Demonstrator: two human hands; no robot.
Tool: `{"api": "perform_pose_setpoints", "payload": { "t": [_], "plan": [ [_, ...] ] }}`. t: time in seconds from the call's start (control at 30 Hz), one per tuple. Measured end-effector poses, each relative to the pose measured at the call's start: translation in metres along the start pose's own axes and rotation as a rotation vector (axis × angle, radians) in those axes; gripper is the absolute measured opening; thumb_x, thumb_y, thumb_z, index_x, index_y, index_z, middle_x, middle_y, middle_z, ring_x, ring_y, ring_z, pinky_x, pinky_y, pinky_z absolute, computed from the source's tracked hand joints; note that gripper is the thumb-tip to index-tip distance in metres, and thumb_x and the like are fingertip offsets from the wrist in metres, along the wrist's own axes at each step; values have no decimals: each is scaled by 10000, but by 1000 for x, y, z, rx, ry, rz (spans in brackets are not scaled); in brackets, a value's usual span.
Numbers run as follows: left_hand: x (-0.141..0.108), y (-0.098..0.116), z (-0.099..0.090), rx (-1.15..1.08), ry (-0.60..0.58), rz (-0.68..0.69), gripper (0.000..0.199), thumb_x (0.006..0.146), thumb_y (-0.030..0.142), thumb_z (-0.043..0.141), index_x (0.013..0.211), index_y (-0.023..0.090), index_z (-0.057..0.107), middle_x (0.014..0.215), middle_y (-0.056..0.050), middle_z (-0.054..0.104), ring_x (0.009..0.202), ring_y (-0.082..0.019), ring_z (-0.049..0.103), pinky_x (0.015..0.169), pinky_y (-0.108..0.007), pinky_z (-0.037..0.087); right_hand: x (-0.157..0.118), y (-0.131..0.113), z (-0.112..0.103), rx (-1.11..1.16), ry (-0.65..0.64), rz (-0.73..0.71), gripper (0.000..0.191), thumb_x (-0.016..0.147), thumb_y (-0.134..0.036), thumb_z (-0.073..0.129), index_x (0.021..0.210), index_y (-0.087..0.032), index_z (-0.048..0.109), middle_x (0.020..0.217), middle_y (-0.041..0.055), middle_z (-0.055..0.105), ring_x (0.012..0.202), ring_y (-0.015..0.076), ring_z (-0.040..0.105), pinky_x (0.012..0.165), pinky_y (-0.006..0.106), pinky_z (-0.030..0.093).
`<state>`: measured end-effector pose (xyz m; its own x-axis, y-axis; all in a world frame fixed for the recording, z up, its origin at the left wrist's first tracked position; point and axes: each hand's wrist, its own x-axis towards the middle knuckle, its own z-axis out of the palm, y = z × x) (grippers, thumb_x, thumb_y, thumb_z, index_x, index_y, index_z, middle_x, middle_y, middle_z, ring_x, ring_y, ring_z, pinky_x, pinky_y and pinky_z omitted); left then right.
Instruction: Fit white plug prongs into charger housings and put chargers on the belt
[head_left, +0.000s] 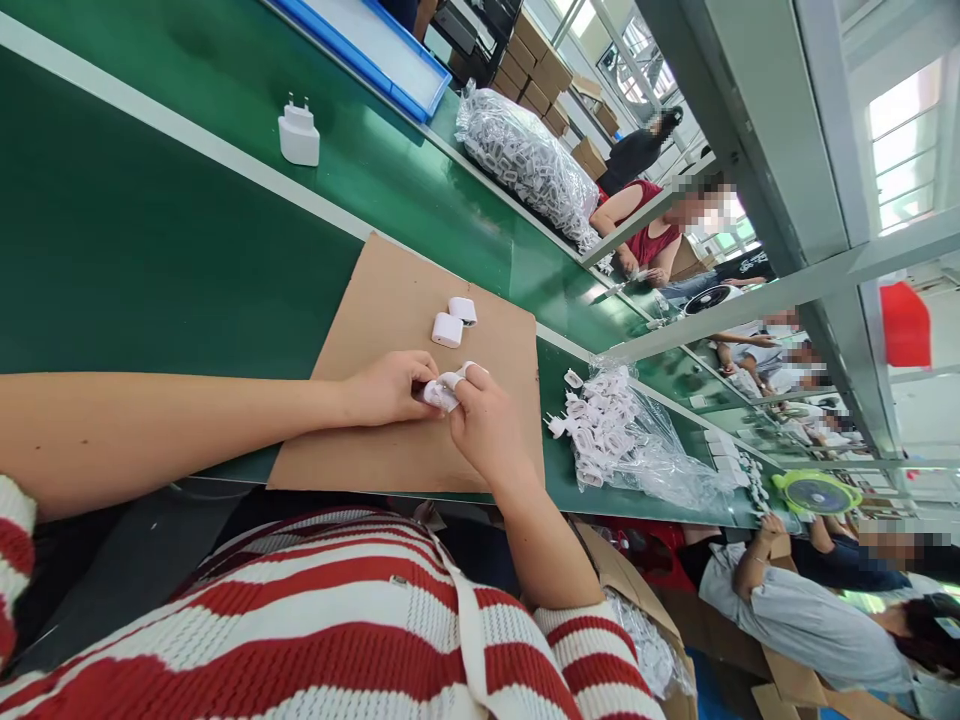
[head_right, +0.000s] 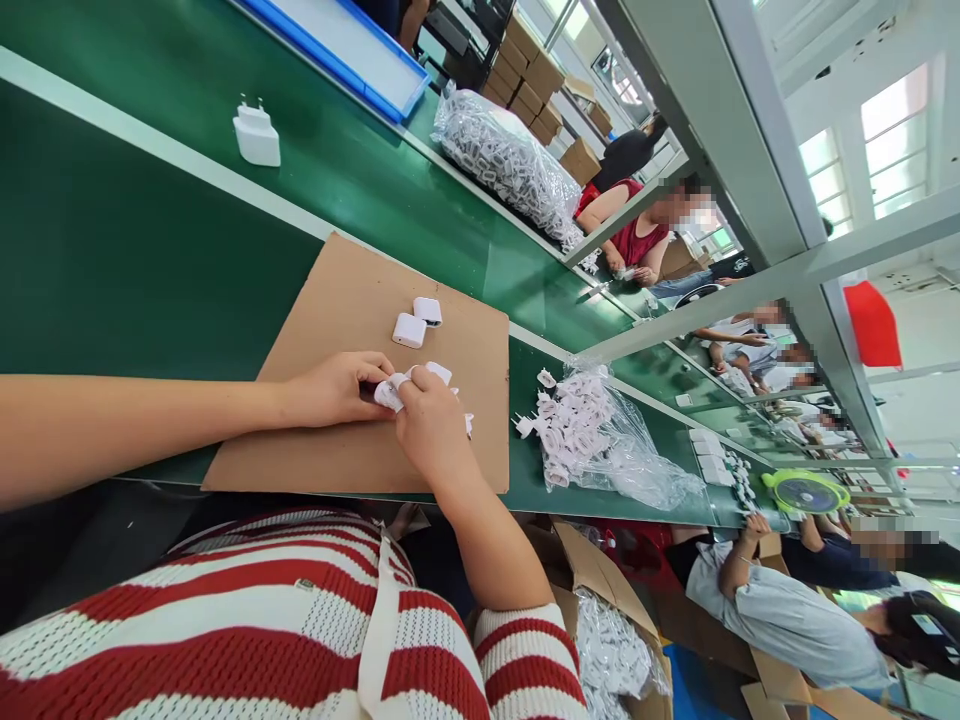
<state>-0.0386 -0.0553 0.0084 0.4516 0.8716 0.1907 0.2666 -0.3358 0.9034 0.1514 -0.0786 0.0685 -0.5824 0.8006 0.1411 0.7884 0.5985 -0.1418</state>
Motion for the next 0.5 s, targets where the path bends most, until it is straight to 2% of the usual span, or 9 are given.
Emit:
{"api": "perform_pose_setpoints", "payload": {
  "t": [0.2, 0.5],
  "plan": [
    [1, 0, 0, 6, -23, -5, 310, 782, 480, 754, 773, 171, 741, 914, -48, 636, 803, -192, 632, 730, -299, 489, 4, 4, -5, -50, -57, -79, 214, 825, -1, 517, 803, -204, 583, 887, 33, 509, 776, 177, 460, 635, 296, 306],
    [1, -1, -3, 6, -80, 31, 281, 798, 434, 753, 752, 157, 737, 937, -54, 642, 778, -171, 620, 716, -280, 475, 3, -7, -5, -153, -35, -43, 196, 798, -7, 541, 798, -195, 594, 863, 37, 531, 743, 172, 460, 610, 310, 253]
  ]
}}
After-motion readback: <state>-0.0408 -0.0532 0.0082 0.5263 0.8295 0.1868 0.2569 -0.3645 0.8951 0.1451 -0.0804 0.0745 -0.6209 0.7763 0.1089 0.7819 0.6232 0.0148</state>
